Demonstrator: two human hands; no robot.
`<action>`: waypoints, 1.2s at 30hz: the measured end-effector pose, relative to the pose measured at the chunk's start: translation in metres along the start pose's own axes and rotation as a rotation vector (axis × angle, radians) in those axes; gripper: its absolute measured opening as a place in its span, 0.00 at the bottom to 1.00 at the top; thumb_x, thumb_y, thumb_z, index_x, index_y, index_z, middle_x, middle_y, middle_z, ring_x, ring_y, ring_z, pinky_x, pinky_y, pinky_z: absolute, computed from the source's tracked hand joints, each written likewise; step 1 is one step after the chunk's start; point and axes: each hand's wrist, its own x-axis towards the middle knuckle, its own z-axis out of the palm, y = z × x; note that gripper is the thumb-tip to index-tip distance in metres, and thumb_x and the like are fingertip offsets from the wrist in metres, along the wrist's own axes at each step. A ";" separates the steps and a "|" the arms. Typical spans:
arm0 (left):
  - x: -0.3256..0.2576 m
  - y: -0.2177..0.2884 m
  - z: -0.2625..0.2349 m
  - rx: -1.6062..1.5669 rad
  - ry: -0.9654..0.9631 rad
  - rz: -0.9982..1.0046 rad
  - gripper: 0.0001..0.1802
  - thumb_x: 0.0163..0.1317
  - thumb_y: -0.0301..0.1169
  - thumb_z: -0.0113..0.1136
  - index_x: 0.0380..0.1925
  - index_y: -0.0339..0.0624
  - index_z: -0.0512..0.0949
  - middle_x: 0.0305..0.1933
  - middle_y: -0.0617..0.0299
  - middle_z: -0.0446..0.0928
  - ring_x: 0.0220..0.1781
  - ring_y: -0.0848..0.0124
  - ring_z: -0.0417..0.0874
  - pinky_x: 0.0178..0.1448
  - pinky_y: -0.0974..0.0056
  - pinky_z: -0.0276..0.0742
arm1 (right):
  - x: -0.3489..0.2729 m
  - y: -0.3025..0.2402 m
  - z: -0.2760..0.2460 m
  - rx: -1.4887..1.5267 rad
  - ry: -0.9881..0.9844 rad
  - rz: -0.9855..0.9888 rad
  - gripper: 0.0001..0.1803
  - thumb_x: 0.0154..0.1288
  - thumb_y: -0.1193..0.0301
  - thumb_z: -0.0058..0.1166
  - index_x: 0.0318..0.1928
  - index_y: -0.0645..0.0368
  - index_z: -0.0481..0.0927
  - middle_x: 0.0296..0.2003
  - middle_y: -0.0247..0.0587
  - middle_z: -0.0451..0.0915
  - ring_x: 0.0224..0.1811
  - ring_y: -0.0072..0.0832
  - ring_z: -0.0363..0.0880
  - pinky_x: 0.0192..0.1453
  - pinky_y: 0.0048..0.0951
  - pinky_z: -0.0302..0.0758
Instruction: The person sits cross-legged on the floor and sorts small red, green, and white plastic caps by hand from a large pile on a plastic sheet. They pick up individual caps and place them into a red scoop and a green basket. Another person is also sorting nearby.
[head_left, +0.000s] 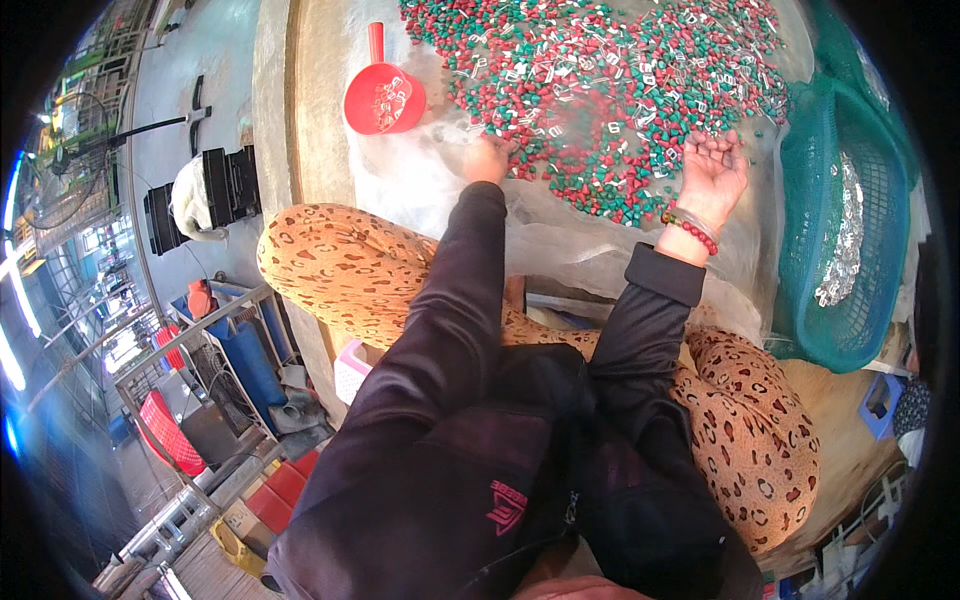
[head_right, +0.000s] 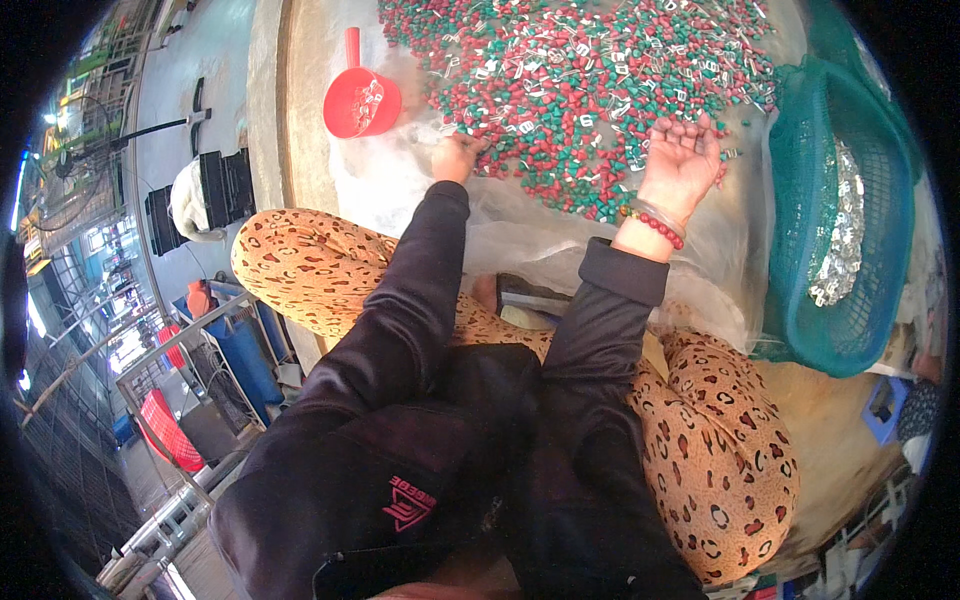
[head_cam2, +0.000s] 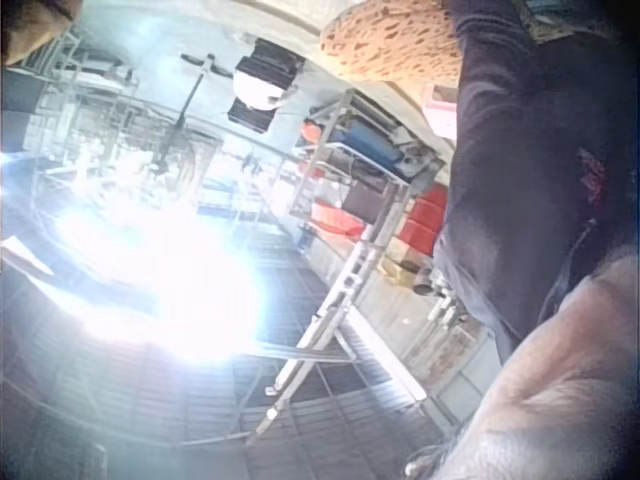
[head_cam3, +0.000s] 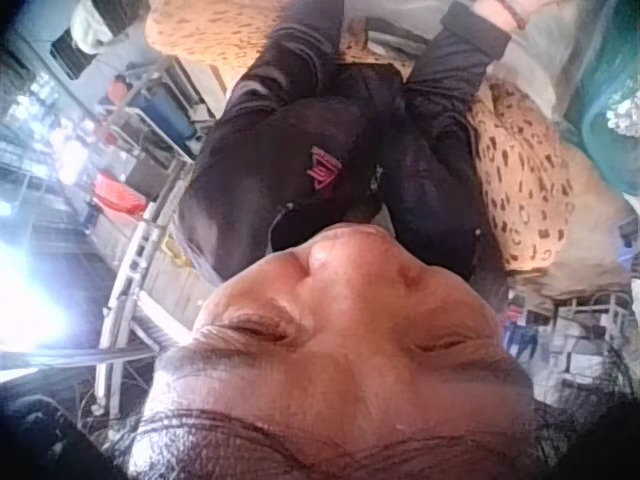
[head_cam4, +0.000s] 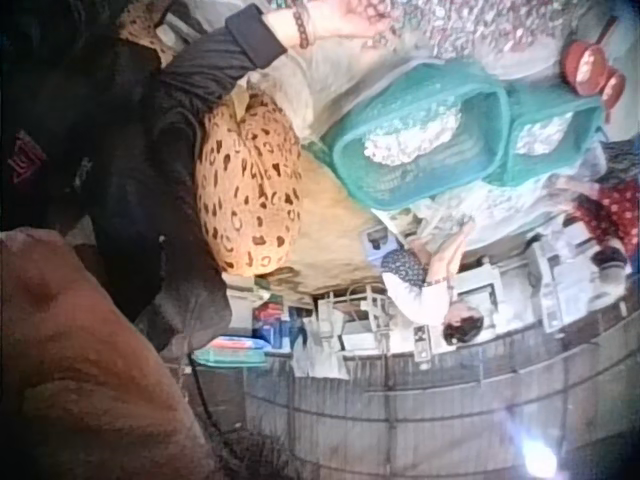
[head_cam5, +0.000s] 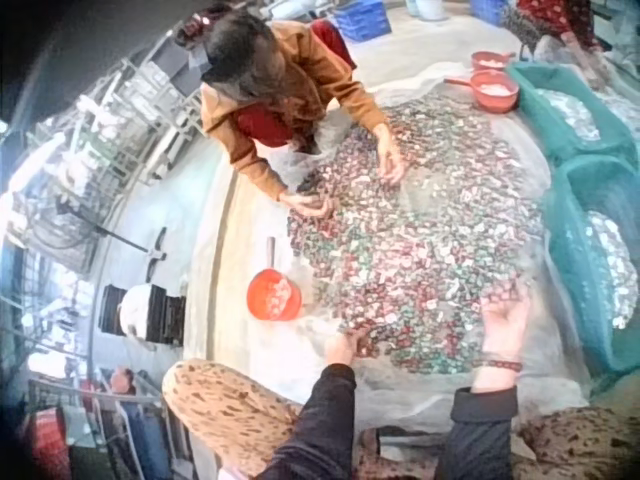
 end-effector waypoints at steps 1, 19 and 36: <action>0.005 0.000 -0.006 -0.079 -0.051 -0.030 0.14 0.48 0.43 0.70 0.27 0.45 0.85 0.23 0.58 0.81 0.28 0.64 0.82 0.36 0.59 0.76 | 0.001 -0.001 -0.001 0.028 -0.020 0.008 0.07 0.63 0.71 0.48 0.39 0.61 0.74 0.26 0.35 0.66 0.32 0.28 0.65 0.41 0.36 0.68; 0.009 0.007 -0.033 -0.458 -0.339 -0.176 0.13 0.56 0.36 0.65 0.40 0.43 0.82 0.27 0.73 0.76 0.23 0.82 0.68 0.27 0.75 0.61 | 0.001 -0.005 0.001 0.089 -0.011 0.025 0.07 0.63 0.71 0.48 0.38 0.61 0.74 0.25 0.34 0.66 0.30 0.28 0.65 0.39 0.36 0.68; 0.012 0.043 -0.037 -1.635 -0.552 -0.198 0.09 0.62 0.31 0.47 0.30 0.38 0.74 0.38 0.56 0.75 0.38 0.68 0.74 0.39 0.66 0.72 | -0.010 0.002 0.014 0.051 0.050 -0.007 0.08 0.65 0.73 0.43 0.36 0.64 0.75 0.23 0.35 0.65 0.29 0.28 0.64 0.41 0.36 0.66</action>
